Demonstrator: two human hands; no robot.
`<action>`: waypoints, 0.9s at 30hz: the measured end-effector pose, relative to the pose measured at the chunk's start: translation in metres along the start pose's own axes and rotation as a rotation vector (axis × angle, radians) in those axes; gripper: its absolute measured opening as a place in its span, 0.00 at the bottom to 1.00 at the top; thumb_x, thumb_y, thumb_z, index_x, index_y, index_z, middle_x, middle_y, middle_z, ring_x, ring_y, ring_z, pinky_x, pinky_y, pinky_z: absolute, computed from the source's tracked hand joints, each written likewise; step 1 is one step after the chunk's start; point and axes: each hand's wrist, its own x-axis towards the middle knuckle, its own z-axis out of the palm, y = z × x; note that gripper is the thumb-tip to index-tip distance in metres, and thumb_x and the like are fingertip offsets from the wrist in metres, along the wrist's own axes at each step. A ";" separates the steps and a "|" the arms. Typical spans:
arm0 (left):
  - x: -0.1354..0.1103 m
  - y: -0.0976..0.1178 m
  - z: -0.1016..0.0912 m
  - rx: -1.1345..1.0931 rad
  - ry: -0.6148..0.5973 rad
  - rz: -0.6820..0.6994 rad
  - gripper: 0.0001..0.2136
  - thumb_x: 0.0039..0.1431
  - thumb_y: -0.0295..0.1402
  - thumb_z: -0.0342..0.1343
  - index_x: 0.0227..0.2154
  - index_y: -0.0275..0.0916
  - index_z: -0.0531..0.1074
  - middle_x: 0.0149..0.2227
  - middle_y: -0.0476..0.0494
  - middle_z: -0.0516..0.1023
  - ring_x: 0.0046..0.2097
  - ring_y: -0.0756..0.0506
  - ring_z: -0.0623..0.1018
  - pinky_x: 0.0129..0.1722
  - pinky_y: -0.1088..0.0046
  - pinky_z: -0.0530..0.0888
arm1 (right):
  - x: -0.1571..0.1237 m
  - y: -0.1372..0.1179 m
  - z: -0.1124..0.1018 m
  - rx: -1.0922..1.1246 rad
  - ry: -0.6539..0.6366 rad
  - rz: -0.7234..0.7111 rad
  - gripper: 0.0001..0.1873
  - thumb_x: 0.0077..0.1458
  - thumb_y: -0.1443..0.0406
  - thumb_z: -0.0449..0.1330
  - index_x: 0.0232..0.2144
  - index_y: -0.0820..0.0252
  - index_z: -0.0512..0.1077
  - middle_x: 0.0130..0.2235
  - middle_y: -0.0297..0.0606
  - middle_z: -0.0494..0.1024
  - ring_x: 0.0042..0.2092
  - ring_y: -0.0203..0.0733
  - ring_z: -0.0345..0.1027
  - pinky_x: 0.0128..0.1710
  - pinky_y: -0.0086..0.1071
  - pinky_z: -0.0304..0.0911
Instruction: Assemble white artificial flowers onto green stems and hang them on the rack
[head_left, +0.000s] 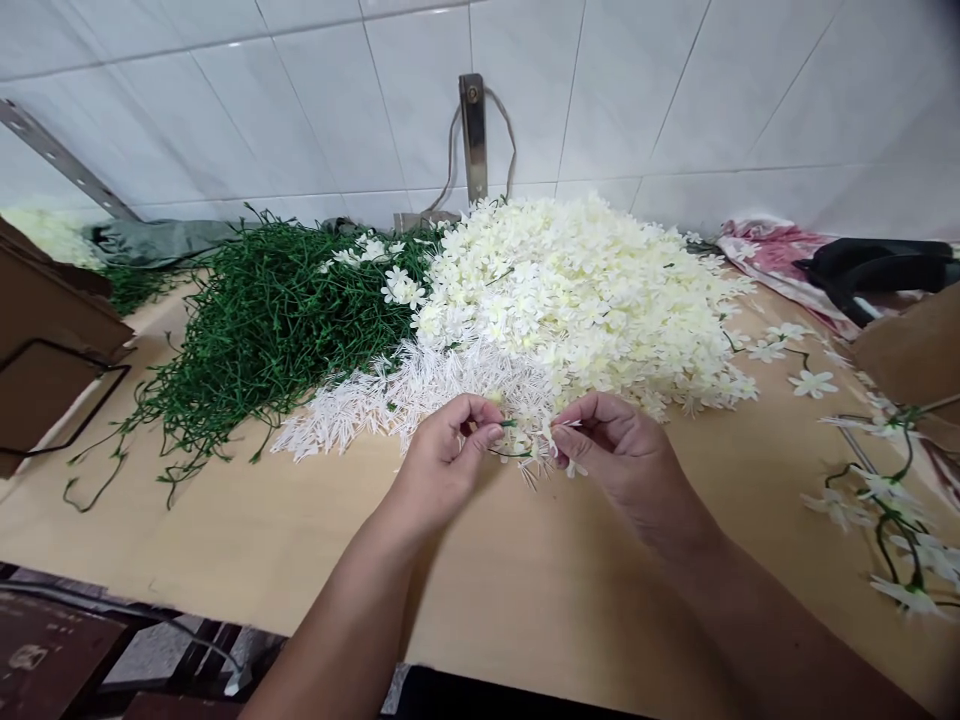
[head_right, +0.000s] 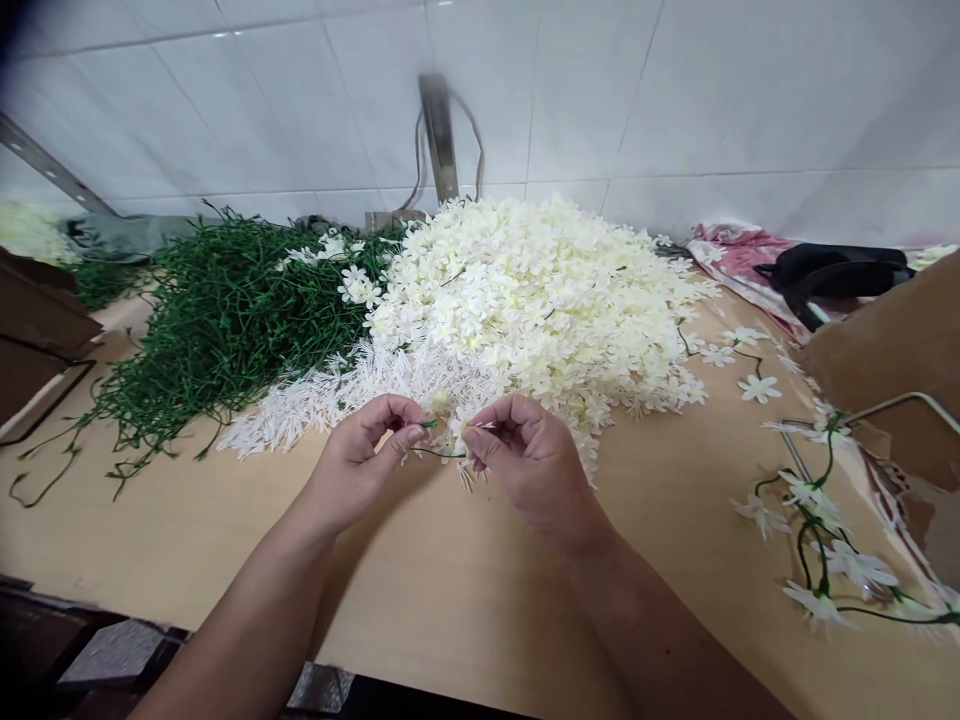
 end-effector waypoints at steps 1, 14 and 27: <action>0.000 -0.001 0.002 -0.040 -0.007 -0.013 0.02 0.52 0.29 0.50 0.27 0.37 0.65 0.24 0.50 0.67 0.28 0.51 0.66 0.28 0.75 0.63 | 0.000 0.000 0.001 0.023 -0.005 0.002 0.06 0.44 0.65 0.62 0.23 0.60 0.67 0.20 0.29 0.69 0.22 0.30 0.62 0.23 0.26 0.62; -0.001 0.000 0.012 -0.211 -0.100 -0.119 0.04 0.52 0.32 0.52 0.27 0.36 0.66 0.24 0.50 0.66 0.28 0.52 0.65 0.30 0.74 0.64 | -0.003 0.002 0.006 0.034 0.036 0.063 0.08 0.42 0.64 0.62 0.27 0.59 0.68 0.20 0.29 0.69 0.22 0.31 0.63 0.22 0.26 0.62; 0.001 -0.001 0.015 -0.278 -0.103 -0.173 0.06 0.50 0.33 0.54 0.27 0.35 0.67 0.23 0.50 0.67 0.27 0.52 0.67 0.29 0.75 0.65 | 0.000 0.005 0.005 -0.002 0.110 0.056 0.10 0.38 0.62 0.64 0.23 0.59 0.67 0.20 0.29 0.68 0.22 0.31 0.62 0.22 0.26 0.61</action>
